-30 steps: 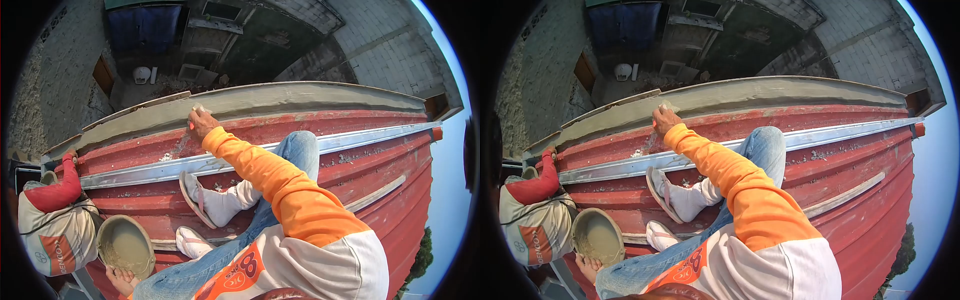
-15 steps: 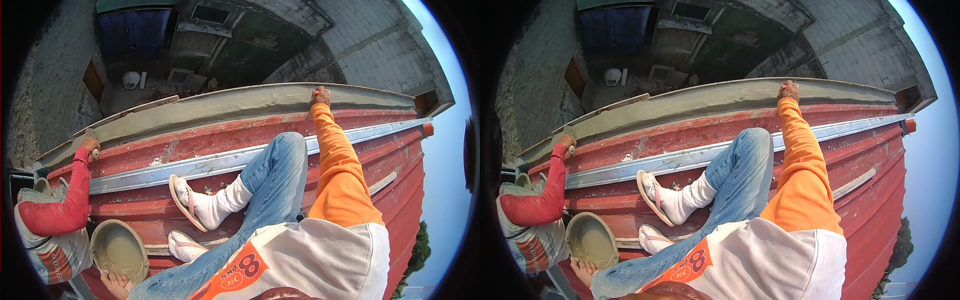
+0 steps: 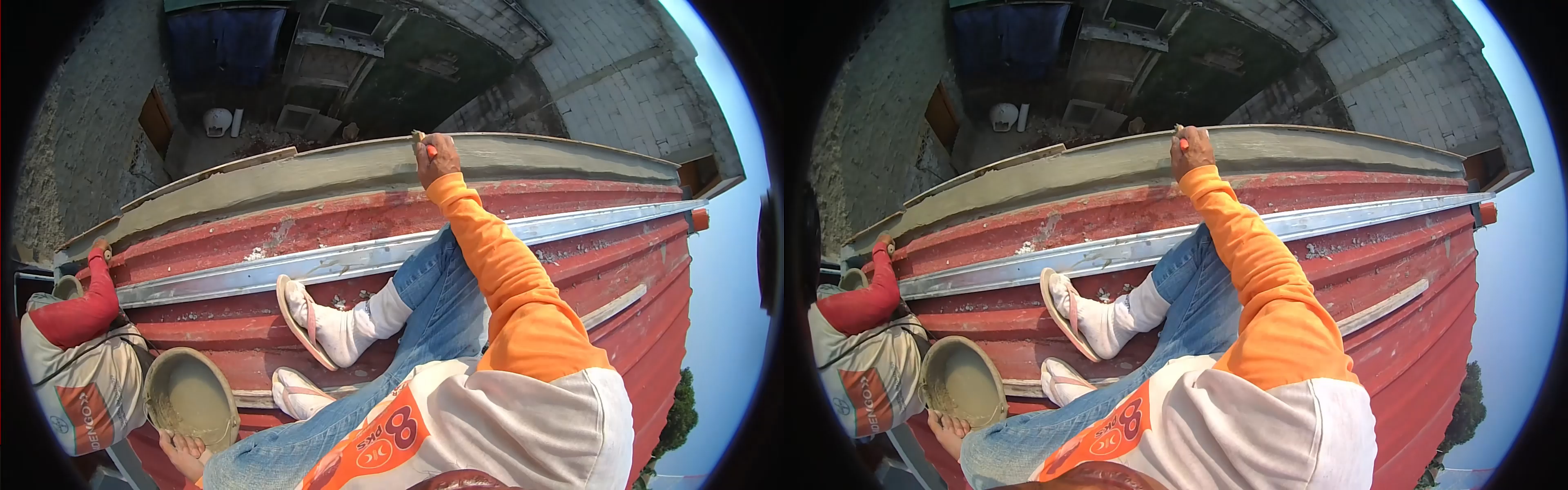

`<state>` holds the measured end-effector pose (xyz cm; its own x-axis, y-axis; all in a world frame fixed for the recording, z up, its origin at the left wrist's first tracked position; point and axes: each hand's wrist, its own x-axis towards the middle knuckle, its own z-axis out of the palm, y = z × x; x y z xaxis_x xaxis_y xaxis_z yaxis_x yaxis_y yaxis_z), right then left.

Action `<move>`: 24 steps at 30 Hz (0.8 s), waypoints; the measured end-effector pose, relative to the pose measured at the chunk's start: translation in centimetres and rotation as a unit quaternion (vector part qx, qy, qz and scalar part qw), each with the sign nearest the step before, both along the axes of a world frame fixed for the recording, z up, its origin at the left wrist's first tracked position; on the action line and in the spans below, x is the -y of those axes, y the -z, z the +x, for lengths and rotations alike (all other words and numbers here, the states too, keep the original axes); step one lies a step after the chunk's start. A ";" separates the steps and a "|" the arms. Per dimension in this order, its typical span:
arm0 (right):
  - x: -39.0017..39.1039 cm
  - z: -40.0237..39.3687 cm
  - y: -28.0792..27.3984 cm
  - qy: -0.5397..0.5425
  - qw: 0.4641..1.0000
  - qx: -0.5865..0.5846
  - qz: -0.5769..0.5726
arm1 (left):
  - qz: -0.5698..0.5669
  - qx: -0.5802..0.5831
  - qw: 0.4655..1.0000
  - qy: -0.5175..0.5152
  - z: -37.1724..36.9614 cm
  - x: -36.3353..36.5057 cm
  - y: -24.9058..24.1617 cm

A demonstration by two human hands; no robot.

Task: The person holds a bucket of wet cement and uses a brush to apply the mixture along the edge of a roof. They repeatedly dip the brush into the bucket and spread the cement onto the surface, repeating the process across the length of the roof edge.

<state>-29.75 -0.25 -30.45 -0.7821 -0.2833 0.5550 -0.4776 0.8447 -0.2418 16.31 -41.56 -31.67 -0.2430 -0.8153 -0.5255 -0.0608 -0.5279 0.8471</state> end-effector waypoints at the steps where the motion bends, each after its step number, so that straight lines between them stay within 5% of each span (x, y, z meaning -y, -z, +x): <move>1: -3.4 -1.4 -0.6 0.060 0.997 -0.039 0.034 | 0.034 0.001 0.999 -0.028 0.2 0.1 0.2; 5: -13.7 -4.8 -1.3 0.265 0.948 -0.045 0.170 | 0.059 0.006 0.995 -0.081 -0.4 0.0 0.0; 7: -12.1 -5.5 -0.8 0.343 0.923 0.008 0.175 | 0.077 -0.014 0.995 -0.061 -0.3 -0.2 -0.3; 11: -0.6 -5.7 2.8 0.220 0.934 0.091 0.268 | 0.075 -0.013 0.993 -0.092 -0.1 -0.3 -0.1; 18: 26.7 1.0 13.8 -0.021 0.969 0.164 0.184 | 0.074 -0.042 0.993 -0.085 0.7 -0.2 -0.4; 24: 41.3 6.0 18.5 -0.216 0.934 0.270 -0.089 | 0.074 -0.049 0.989 -0.119 1.5 0.1 0.2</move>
<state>-23.71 -41.57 -48.98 -0.7952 -0.5785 0.1815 -0.5330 0.5243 -0.6641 17.86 -41.70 -31.91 -0.1084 -0.7714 -0.6270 0.1581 -0.6361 0.7553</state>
